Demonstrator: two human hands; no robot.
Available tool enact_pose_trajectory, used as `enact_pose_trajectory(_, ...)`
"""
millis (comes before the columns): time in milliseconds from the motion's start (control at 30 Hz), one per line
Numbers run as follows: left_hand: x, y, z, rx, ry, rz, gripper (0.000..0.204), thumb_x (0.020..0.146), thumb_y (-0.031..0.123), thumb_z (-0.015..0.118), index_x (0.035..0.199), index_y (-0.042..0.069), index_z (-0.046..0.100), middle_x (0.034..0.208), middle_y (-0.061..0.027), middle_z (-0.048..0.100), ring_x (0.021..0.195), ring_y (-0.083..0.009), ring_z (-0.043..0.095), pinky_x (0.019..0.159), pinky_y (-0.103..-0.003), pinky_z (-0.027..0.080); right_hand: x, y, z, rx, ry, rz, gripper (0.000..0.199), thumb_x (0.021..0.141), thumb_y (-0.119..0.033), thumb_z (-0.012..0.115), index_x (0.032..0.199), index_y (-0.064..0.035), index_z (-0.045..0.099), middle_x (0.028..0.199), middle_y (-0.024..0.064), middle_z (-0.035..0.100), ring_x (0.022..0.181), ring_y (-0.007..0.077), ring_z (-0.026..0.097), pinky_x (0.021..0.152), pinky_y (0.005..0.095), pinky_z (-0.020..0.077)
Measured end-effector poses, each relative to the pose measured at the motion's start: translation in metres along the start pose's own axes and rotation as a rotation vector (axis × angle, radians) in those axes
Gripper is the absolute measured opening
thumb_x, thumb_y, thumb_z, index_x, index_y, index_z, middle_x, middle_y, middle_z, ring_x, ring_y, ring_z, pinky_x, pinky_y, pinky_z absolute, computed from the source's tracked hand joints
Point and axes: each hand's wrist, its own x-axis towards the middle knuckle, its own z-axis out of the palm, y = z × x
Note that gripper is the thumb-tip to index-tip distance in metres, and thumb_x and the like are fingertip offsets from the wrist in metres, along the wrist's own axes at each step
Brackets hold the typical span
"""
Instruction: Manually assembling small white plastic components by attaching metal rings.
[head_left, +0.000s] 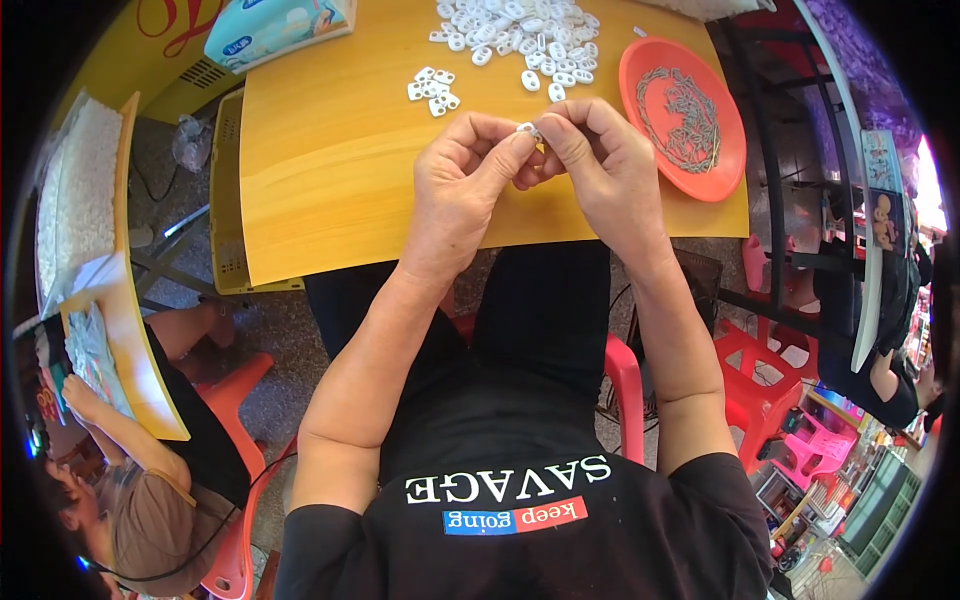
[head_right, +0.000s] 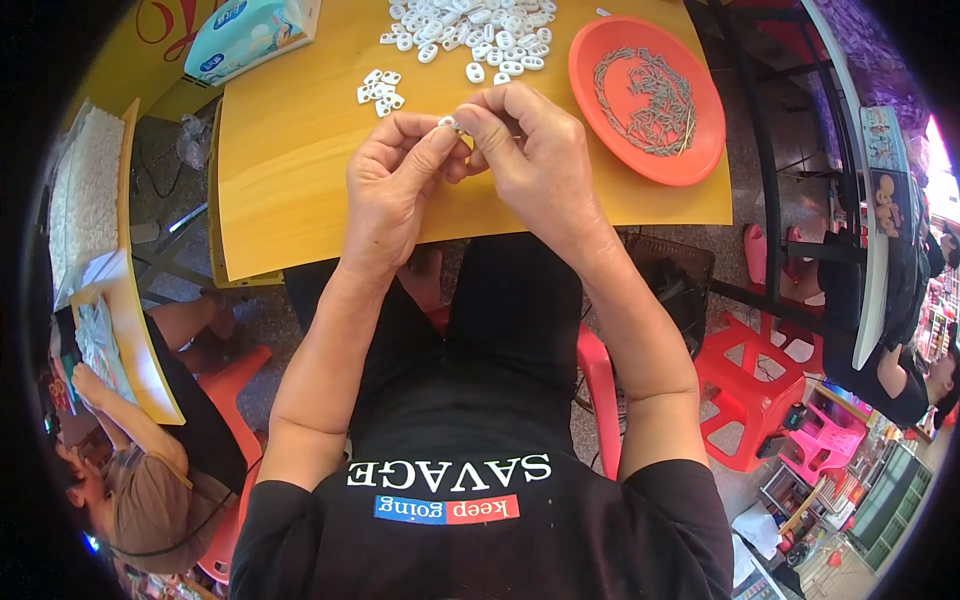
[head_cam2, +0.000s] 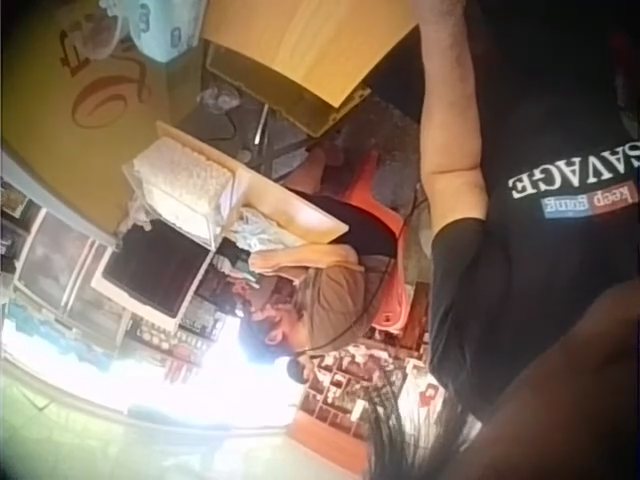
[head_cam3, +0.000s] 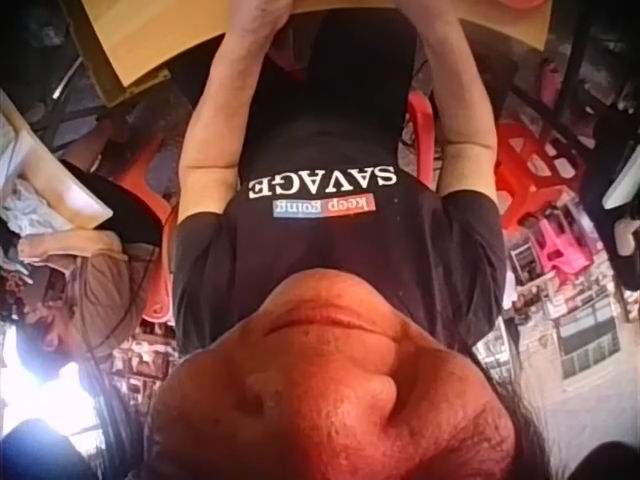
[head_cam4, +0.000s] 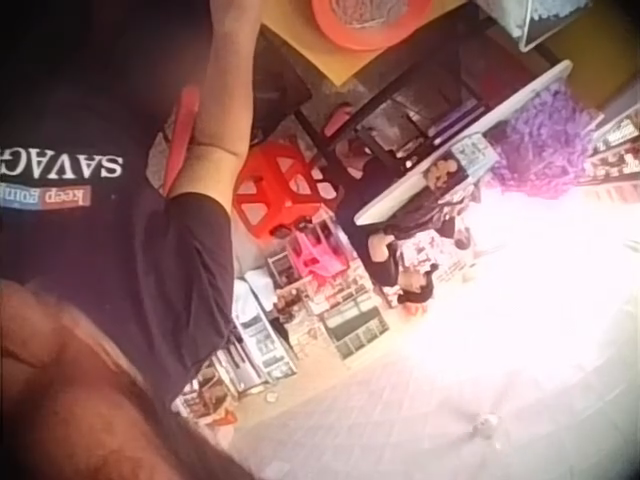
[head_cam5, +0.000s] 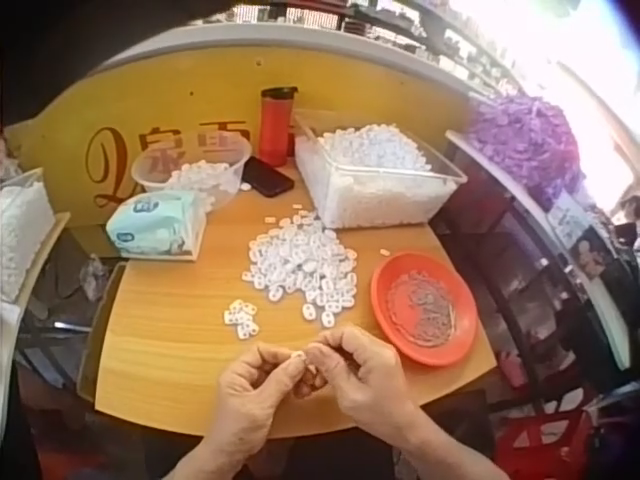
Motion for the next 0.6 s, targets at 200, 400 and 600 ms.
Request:
enact_pose_trajectory(200,-0.001,0.002,0.0,-0.003,-0.017,-0.008,0.012,0.094,0.009,0.065,0.095,-0.001,0.061,0.082,-0.0072,0.067,0.072,-0.0106,0.062,0.07,-0.024,0.051,0.003,0.0,-0.004,-0.096,-0.008,-0.087,0.014,0.093,-0.009,0.065,0.089,0.0045,0.062,0.074,0.0072,0.064,0.064,0.01,0.062,0.057,0.0247,0.0528)
enact_pose_trajectory(400,0.0,0.0,0.001,0.049,0.0,-0.014,0.012,0.094,0.01,0.065,0.095,-0.001,0.061,0.083,-0.0077,0.068,0.072,-0.0103,0.062,0.07,-0.023,0.051,0.001,0.004,0.002,-0.232,0.042,-0.187,0.015,0.091,-0.009,0.067,0.085,0.0032,0.061,0.072,0.0089,0.063,0.062,0.0138,0.063,0.055,0.0274,0.0507)
enact_pose_trajectory(600,0.0,-0.001,0.0,0.022,0.022,0.006,0.011,0.094,0.01,0.065,0.094,-0.001,0.06,0.083,-0.008,0.068,0.072,-0.0105,0.062,0.069,-0.024,0.051,-0.002,0.001,0.01,-0.123,0.073,-0.096,0.016,0.092,-0.01,0.066,0.087,0.004,0.061,0.074,0.0072,0.064,0.063,0.0114,0.063,0.057,0.0257,0.0515)
